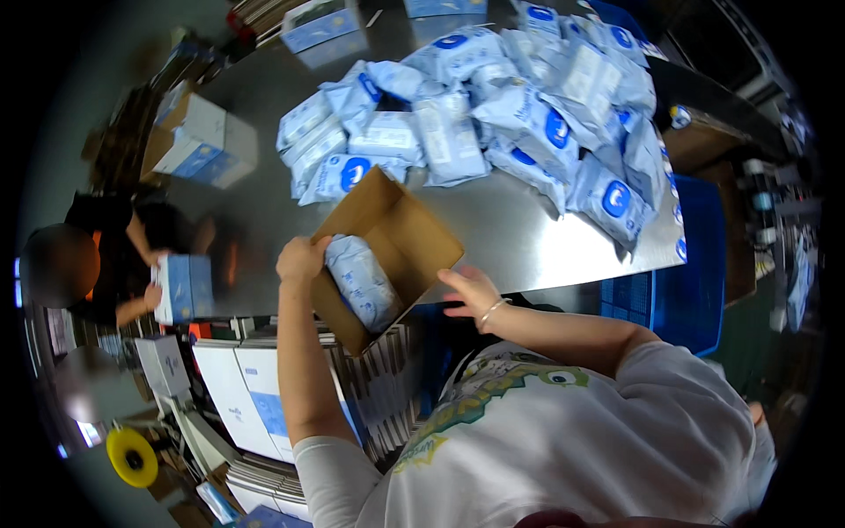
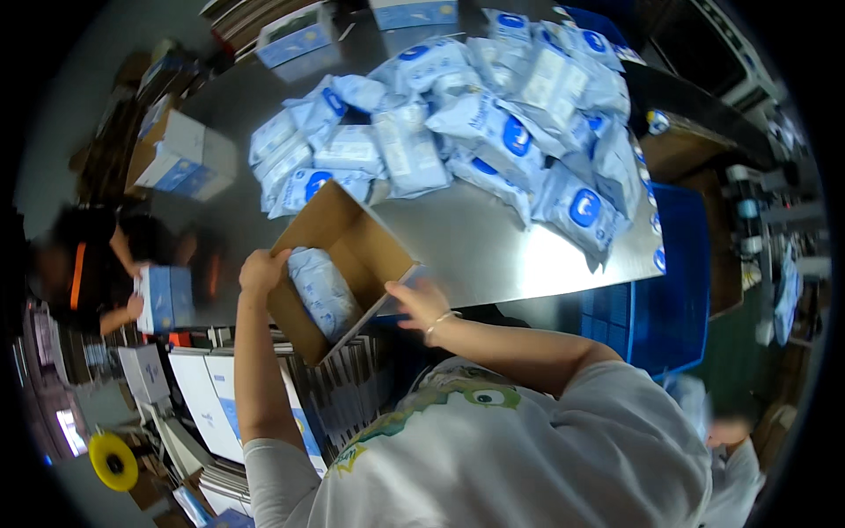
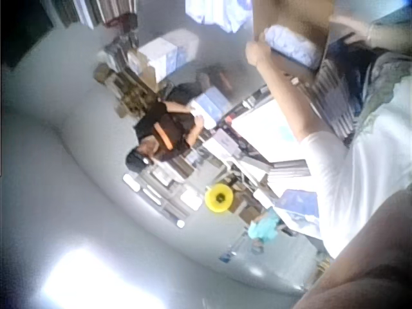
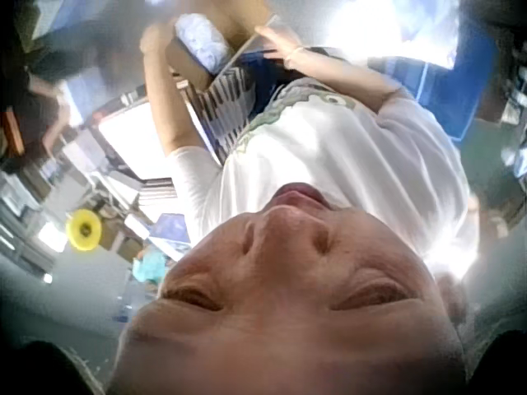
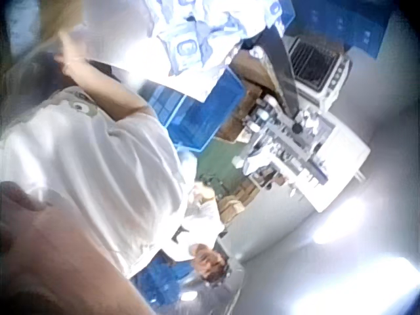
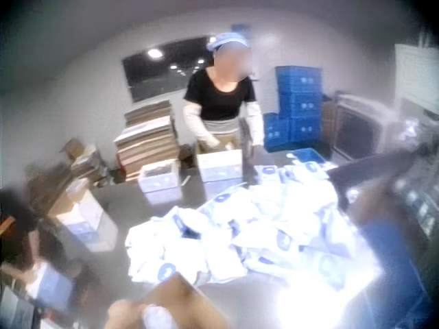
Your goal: The person packs blue and white pouches into cardboard boxes, moving pouches from large blue bins to the work surface and then placing them into the boxes before closing the lids and stacking them.
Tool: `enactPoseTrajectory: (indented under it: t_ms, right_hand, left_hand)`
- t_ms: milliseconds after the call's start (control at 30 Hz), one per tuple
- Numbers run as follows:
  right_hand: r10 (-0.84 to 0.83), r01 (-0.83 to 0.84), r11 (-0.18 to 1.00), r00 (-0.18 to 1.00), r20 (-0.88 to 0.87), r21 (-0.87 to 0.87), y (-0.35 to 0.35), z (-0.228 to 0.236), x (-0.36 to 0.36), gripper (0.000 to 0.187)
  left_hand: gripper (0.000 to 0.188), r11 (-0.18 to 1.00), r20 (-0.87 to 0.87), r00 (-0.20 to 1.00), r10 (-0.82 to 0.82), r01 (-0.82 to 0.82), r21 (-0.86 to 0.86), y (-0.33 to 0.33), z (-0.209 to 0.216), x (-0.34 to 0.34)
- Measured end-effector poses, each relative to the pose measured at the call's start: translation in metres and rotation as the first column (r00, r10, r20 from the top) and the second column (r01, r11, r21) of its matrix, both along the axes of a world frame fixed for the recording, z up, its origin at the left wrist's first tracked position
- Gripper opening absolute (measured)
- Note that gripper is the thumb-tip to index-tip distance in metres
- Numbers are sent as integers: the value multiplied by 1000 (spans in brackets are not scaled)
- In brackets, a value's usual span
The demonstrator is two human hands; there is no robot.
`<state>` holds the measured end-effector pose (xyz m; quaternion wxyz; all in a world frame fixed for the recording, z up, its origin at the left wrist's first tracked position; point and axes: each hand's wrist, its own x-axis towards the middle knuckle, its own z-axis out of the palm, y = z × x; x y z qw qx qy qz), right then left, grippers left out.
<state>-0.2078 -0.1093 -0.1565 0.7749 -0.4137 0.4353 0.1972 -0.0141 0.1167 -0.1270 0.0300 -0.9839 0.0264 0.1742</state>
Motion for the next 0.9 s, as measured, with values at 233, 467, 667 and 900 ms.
enactPoseTrajectory:
  t_ms: [233, 467, 667, 900]
  right_hand:
    - [-93, -84, 921, 901, 424, 380, -33, -71, -39, 40]
    - [524, -521, 845, 852, -8, -117, -40, -162, -30, 33]
    - [868, -690, 109, 417, -270, -715, -137, -106, 8, 35]
    - [544, 179, -181, 838, 53, -967, -241, -21, 73, 74]
  left_hand:
    - [49, 989, -150, 989, 9, -31, -146, 0, 4, 16]
    - [50, 877, -226, 963, -147, 21, -480, -125, 63, 69]
    - [83, 693, -443, 892, 84, -372, -617, -271, -71, 96]
    - [132, 853, -375, 847, 377, -475, -216, -336, -110, 91]
